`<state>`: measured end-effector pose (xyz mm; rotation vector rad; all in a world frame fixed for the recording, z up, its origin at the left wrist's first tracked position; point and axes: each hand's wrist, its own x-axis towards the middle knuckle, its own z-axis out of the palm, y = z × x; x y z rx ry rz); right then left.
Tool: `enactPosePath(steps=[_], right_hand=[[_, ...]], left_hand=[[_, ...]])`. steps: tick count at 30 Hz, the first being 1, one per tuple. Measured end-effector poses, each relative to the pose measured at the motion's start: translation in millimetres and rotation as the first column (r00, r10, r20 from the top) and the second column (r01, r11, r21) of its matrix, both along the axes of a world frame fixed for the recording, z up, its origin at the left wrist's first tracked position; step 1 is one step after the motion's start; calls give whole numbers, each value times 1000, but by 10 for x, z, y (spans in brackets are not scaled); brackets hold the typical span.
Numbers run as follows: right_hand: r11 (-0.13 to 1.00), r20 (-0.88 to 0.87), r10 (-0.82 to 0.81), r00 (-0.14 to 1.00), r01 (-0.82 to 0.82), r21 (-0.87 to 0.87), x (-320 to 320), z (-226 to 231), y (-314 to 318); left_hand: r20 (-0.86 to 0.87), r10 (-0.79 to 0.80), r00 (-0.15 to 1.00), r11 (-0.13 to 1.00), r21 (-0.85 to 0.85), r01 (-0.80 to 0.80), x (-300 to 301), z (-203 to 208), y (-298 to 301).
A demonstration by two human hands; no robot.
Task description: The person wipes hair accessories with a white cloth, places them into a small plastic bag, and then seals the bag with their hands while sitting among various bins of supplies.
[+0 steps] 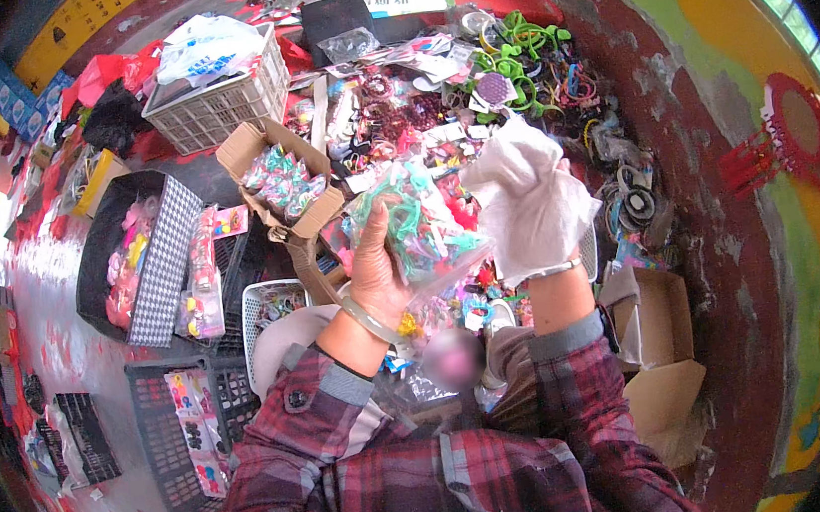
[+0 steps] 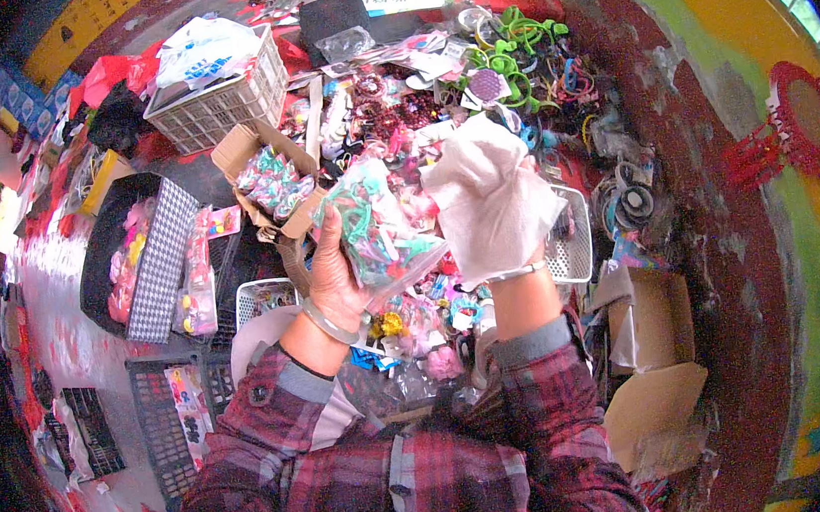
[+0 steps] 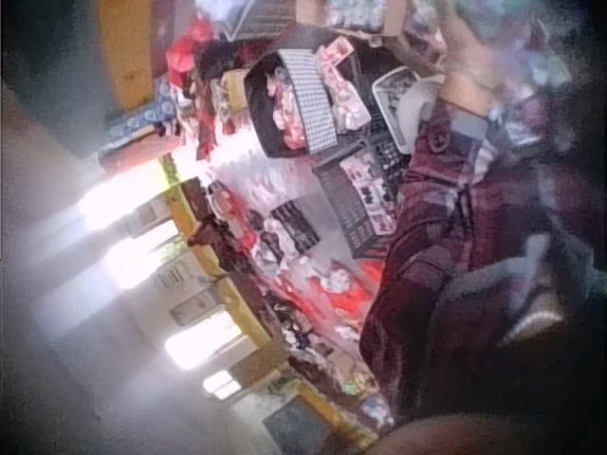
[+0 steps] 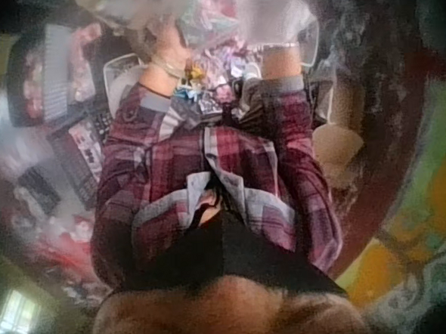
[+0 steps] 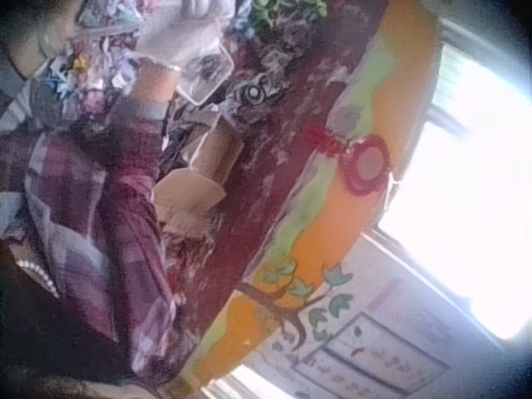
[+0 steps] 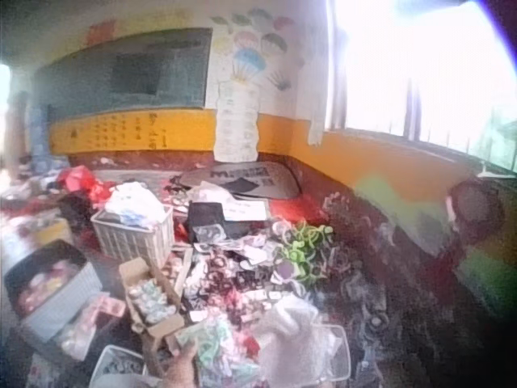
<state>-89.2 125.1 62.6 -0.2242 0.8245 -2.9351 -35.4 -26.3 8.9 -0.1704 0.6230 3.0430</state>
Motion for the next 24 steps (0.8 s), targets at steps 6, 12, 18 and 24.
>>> enactPosePath(steps=[6,12,18,24], right_hand=[[817,2,96,995,-80,571,-18,-412,-72],[270,-380,-164,910,412,870,186,-602,-263],[703,126,-14,992,-80,706,31,-532,49],[952,173,297,939,-305,17,-185,-518,257]], left_hand=[[-80,-39,996,952,-307,13,37,46,180],[-200,-85,976,838,-545,-39,104,-140,283],[-293,-198,936,691,-718,-79,143,-82,282],[-180,-305,935,783,-606,139,76,-36,202]])
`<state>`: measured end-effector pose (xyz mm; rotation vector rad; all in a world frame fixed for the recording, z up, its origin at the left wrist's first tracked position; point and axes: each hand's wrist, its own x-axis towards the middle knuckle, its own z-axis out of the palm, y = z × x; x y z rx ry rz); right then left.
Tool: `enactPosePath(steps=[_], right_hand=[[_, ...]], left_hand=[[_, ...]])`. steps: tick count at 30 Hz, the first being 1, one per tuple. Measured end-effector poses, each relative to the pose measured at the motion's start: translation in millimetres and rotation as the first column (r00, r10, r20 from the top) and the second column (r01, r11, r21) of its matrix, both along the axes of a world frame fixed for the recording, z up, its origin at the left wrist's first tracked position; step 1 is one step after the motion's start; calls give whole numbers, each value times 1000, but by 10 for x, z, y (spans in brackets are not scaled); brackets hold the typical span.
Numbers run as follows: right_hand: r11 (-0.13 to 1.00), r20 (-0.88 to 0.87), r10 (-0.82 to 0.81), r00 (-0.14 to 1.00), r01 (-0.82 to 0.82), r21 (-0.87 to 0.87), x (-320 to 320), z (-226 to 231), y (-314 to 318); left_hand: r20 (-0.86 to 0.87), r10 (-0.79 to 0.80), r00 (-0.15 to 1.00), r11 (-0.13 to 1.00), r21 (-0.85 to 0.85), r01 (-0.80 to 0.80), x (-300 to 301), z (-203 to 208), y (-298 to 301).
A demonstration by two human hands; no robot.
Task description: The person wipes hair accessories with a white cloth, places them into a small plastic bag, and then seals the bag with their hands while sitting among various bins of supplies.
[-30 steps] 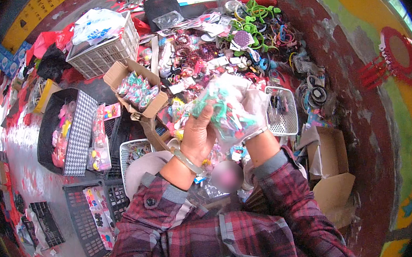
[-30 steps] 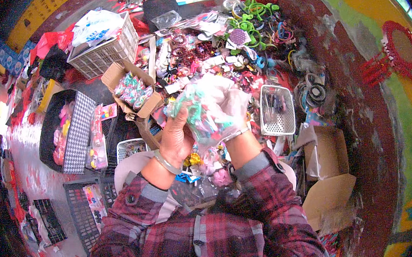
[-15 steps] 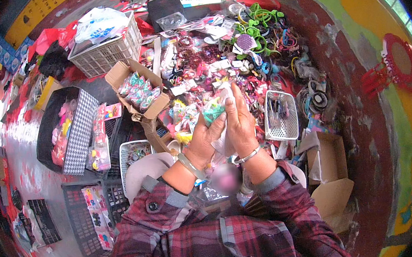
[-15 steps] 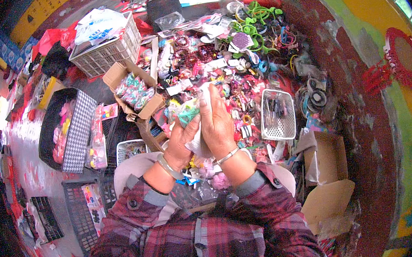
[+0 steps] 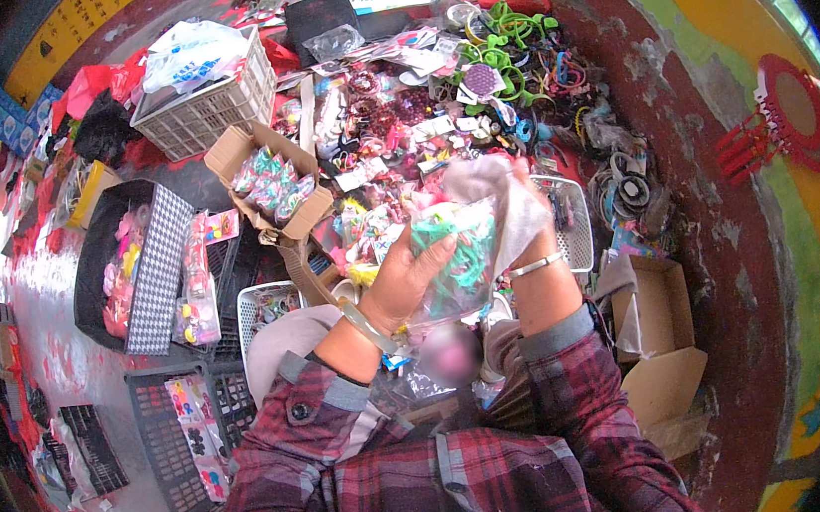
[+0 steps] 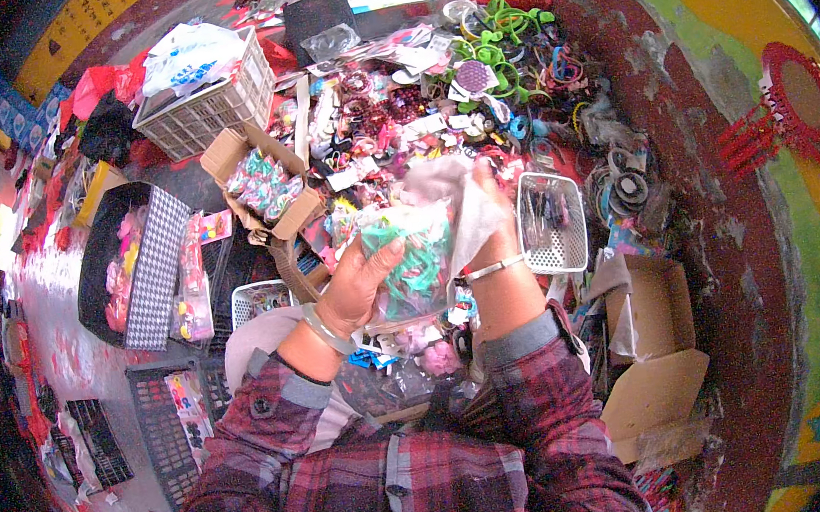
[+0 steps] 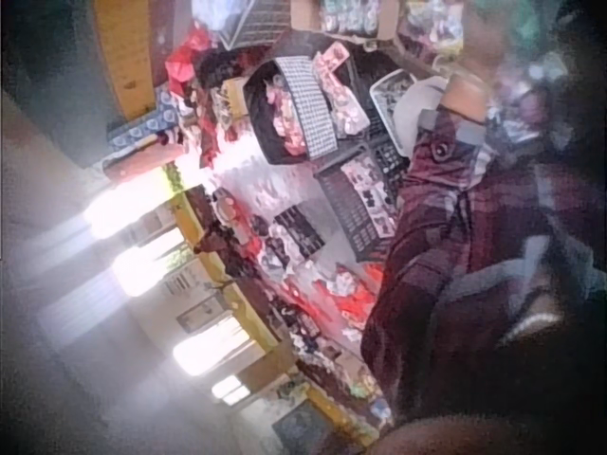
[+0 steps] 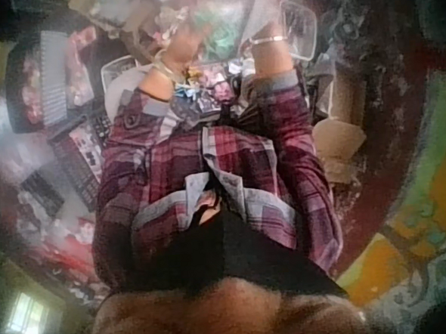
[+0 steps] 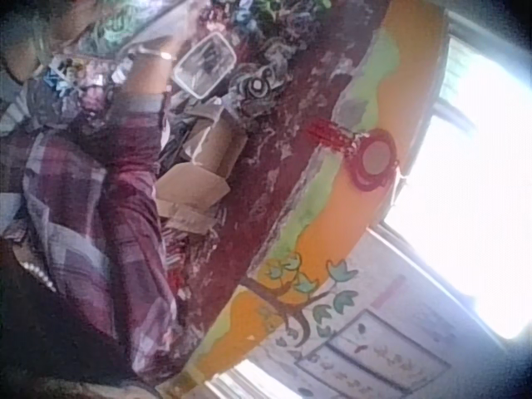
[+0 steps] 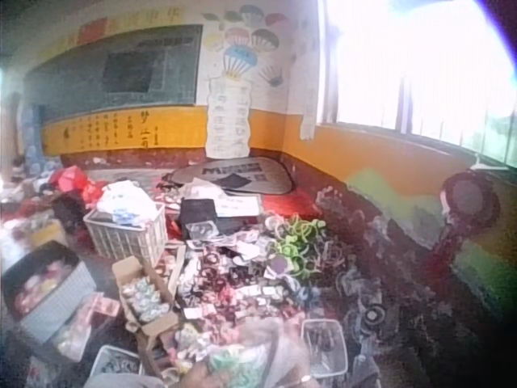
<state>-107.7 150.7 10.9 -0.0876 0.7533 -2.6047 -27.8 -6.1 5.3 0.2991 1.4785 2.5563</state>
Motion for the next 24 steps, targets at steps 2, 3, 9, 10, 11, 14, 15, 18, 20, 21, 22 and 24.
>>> enactPosePath(steps=[2,3,9,10,11,14,15,18,20,21,22,24], right_hand=[[963,-183,-185,965,216,163,38,108,37],[883,-215,-317,924,370,289,66,190,37],[-20,-511,619,596,662,749,475,262,-366],[-102,-443,610,657,620,778,468,252,-381],[-128,-419,587,693,591,796,450,229,-373],[-150,-364,524,770,505,850,378,135,-373],[-131,-354,505,787,475,870,353,109,-353],[18,-258,423,869,276,961,169,-175,-197],[210,-102,408,907,16,978,116,-141,-149],[324,-172,403,899,36,945,127,-39,-139],[300,-294,432,853,171,938,160,-14,-136],[264,-418,467,779,328,907,216,73,-121]], left_hand=[[-38,91,995,995,-42,-93,-30,-59,-6],[-30,59,998,997,-54,-60,-63,-45,8],[-175,-81,981,948,-319,21,-25,-377,56],[-227,-144,963,918,-393,45,-13,-344,70],[-276,-207,939,885,-462,60,-3,-312,88],[-235,-288,928,821,-560,113,-97,-540,131],[-84,-280,956,908,-346,236,-106,-585,138],[-345,-266,900,869,-490,69,-56,-348,41],[-390,-208,897,843,-537,-38,19,-197,-12],[-314,-174,933,902,-432,23,19,-207,-40],[-246,-177,953,884,-466,44,5,-197,-86],[-139,-148,979,909,-410,79,18,-126,-164]])
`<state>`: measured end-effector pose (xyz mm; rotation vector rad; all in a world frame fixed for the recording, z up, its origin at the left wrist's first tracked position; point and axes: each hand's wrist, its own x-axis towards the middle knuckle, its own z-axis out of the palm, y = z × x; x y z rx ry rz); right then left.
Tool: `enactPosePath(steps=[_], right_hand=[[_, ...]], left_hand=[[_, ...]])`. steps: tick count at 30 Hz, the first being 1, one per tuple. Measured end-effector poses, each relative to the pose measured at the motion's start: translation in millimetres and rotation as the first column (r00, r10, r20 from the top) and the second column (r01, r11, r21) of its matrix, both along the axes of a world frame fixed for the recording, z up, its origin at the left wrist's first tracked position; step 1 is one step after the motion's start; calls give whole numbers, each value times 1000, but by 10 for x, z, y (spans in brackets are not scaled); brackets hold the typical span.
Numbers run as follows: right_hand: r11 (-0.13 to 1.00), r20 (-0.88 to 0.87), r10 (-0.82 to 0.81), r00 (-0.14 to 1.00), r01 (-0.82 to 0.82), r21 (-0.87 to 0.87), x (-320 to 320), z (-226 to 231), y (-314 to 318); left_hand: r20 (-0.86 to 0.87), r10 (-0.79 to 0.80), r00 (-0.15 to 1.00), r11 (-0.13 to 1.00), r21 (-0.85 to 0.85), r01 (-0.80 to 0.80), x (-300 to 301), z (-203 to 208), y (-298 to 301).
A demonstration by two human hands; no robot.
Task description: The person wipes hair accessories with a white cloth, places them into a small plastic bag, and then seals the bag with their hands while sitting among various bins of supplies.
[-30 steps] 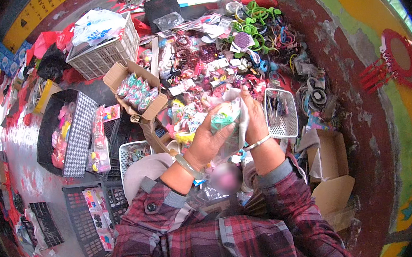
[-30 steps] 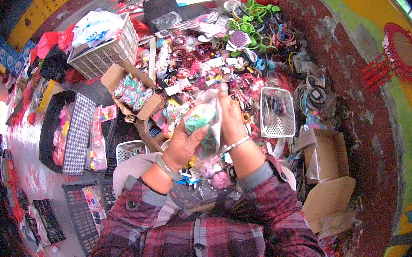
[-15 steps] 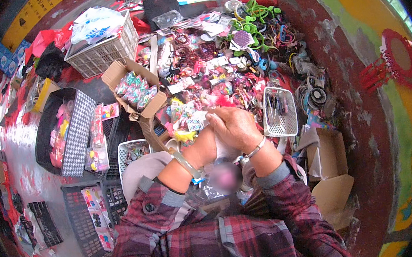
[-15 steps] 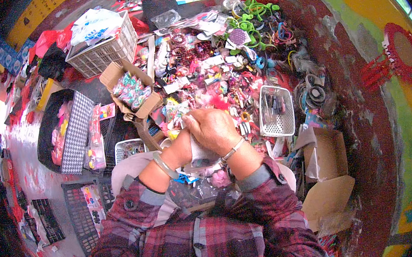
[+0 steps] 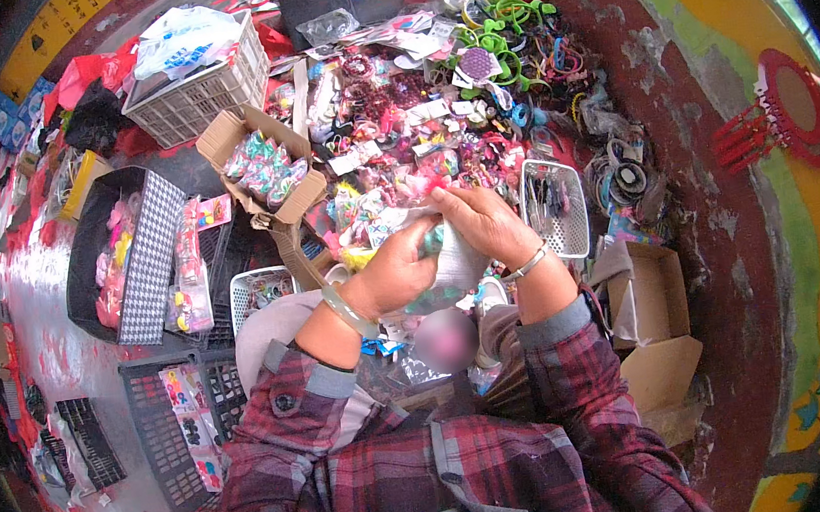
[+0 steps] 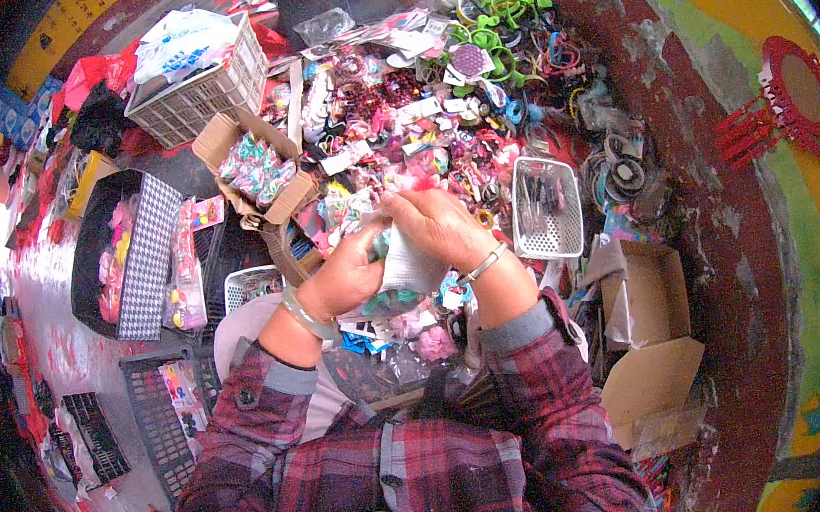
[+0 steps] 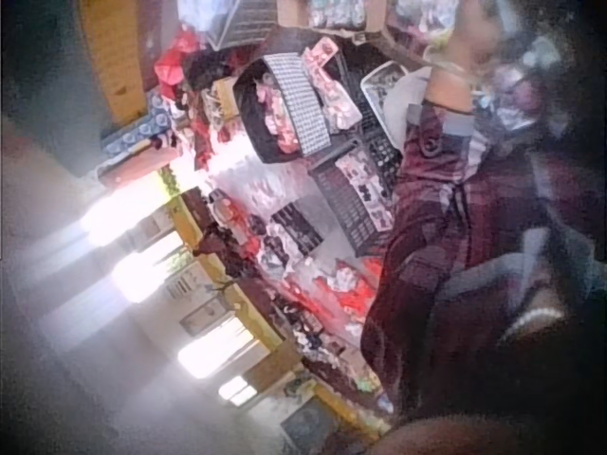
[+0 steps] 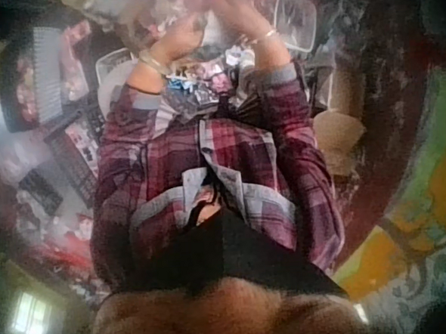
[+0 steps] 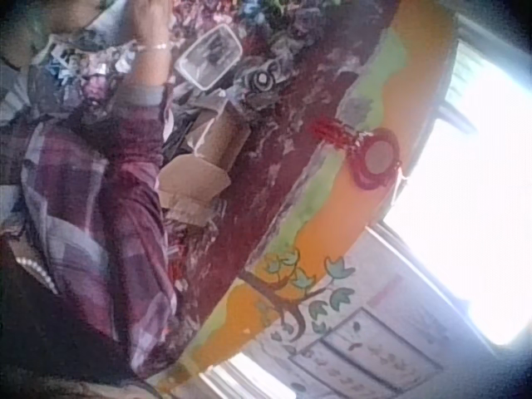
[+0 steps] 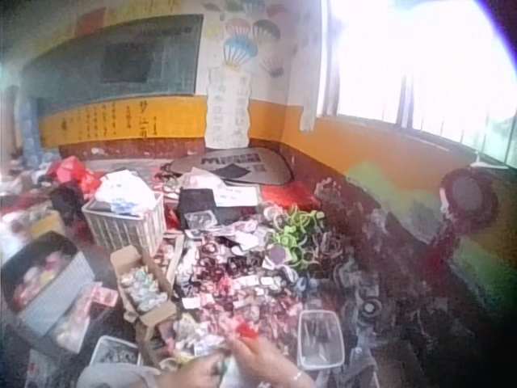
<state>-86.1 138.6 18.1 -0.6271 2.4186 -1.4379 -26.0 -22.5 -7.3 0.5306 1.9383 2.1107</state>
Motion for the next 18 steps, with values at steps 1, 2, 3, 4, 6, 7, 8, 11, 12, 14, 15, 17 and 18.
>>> enactPosePath(steps=[1,2,3,4,6,7,8,11,12,14,15,17,18], right_hand=[[1000,-24,-3,1000,3,16,17,82,22],[999,-48,-5,999,6,32,23,123,28],[993,50,-87,995,90,-82,22,118,24],[966,156,-154,976,182,-185,9,102,7],[921,274,-221,936,293,-256,-46,50,66],[904,427,-287,857,390,-174,-56,90,70],[813,488,-316,813,498,-302,-117,-8,105],[443,560,106,822,465,-766,-122,121,183],[365,529,178,830,443,-819,-117,187,178],[261,429,307,849,358,-896,-121,217,171],[239,449,274,851,392,-888,-114,233,145],[192,489,206,848,455,-870,-85,309,85],[179,456,191,869,427,-887,-74,332,85]], left_hand=[[54,12,998,995,94,-17,16,43,-32],[109,20,994,982,187,-40,33,92,-62],[176,28,984,958,276,-77,34,160,-82],[243,30,970,925,360,-119,18,238,-105],[326,87,941,842,481,-244,-21,304,-134],[374,79,924,784,550,-289,-64,292,-179],[419,66,905,717,611,-335,-117,259,-245],[512,173,841,544,662,-515,-196,278,-272],[531,215,820,502,660,-559,-216,243,-268],[563,249,788,443,657,-610,-242,152,-278],[564,270,780,438,650,-621,-259,94,-286],[564,311,765,427,636,-643,-283,6,-299],[562,293,773,420,651,-632,-273,32,-289]])
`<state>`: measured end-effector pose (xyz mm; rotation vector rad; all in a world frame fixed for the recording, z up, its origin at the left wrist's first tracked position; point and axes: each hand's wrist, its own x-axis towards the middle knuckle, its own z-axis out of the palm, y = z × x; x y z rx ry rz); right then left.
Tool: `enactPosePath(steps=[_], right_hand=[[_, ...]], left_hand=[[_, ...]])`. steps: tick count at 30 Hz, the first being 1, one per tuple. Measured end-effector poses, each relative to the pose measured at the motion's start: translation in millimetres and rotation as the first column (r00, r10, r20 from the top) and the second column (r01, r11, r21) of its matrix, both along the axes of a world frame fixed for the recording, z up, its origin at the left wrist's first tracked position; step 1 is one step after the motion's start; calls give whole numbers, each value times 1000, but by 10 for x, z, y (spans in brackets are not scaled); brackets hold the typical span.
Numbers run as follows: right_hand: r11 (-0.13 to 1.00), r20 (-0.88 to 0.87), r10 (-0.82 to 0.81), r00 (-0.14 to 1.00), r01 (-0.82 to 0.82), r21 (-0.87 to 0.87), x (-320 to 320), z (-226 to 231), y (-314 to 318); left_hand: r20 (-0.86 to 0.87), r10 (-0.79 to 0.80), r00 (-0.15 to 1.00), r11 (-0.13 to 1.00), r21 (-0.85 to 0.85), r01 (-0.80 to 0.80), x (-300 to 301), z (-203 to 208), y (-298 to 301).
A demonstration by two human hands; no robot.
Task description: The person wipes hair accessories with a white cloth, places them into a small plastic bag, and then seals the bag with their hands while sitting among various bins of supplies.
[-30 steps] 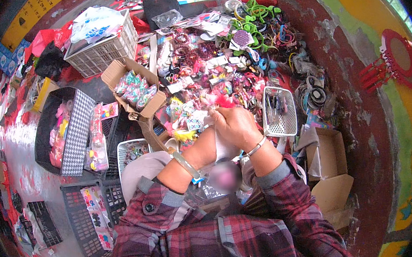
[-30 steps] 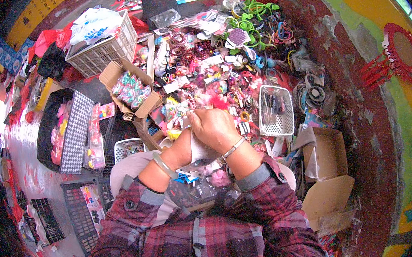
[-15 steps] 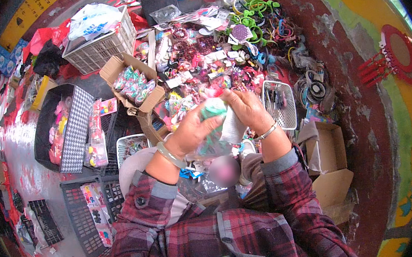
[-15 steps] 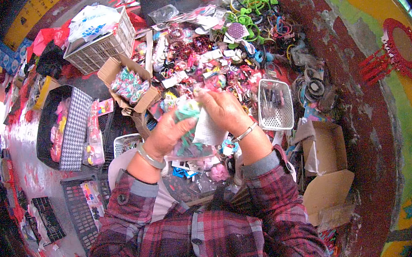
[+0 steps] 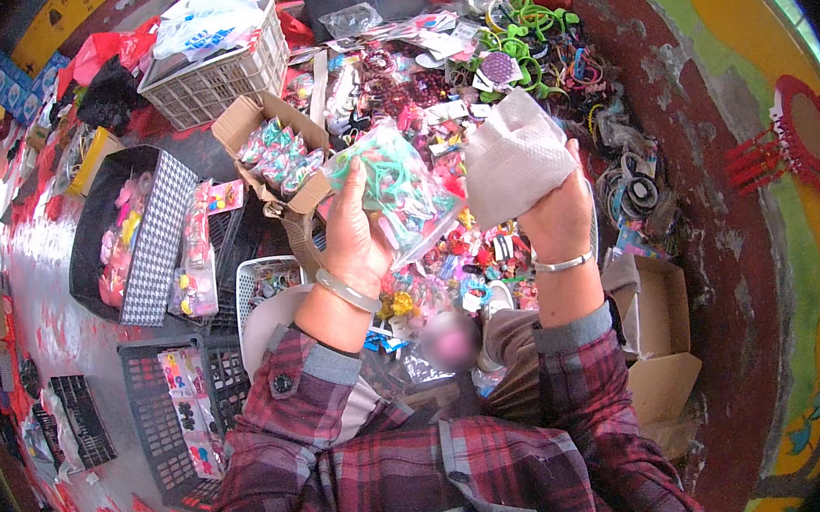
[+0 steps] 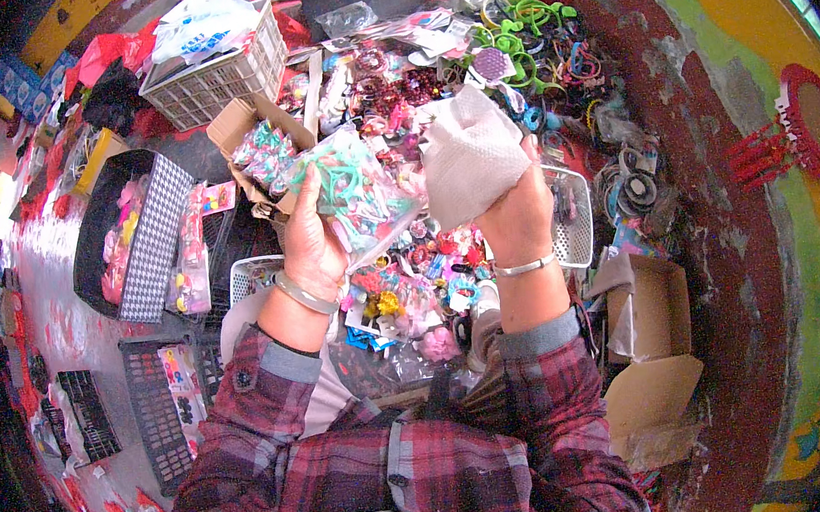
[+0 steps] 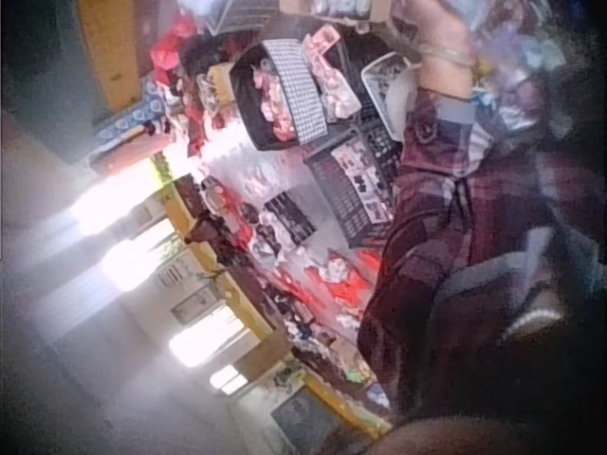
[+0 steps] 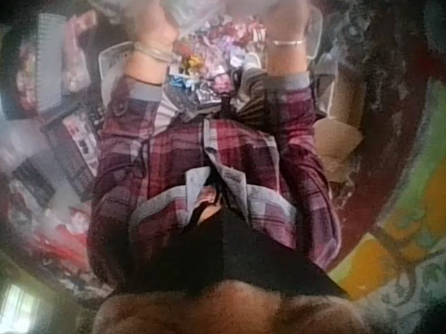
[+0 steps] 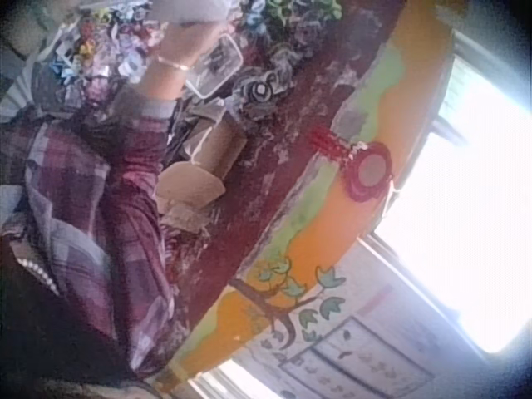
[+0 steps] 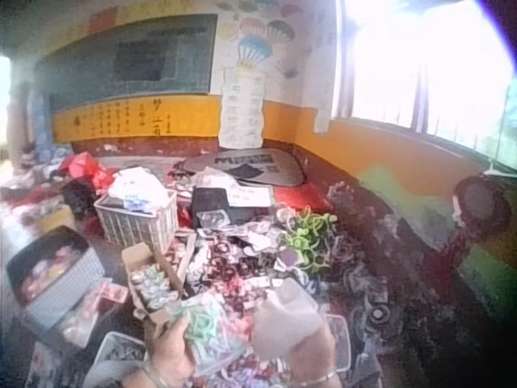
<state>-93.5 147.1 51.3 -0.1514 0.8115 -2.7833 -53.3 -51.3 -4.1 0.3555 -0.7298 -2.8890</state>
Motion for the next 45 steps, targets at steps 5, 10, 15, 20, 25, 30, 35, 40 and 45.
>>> enactPosePath(steps=[5,10,15,20,25,30,35,40,45], right_hand=[[802,-373,93,923,153,578,169,-124,-230],[31,-729,439,525,802,596,383,-433,-652],[-3,-634,632,445,820,573,615,-359,-737],[257,-659,591,465,666,701,737,-427,-786],[654,-419,240,876,173,737,563,-327,-502],[979,223,196,955,-177,-102,175,-232,-228],[933,149,303,941,-261,-250,307,-22,-404],[909,144,311,940,-249,-334,314,-141,-455],[968,219,179,959,-132,-214,292,-232,-523]], left_hand=[[-70,-114,991,994,-5,114,119,203,156],[16,-76,997,997,3,76,112,-25,246],[72,-70,995,997,36,67,19,1,9],[33,-5,999,993,115,1,51,112,-179],[-40,266,963,952,167,-256,-47,285,-268],[-144,203,969,974,129,-185,13,300,-220],[-205,177,963,984,66,-167,30,288,-100],[-215,200,956,977,-32,-211,14,276,0],[-234,200,952,974,-62,-220,16,317,60]])
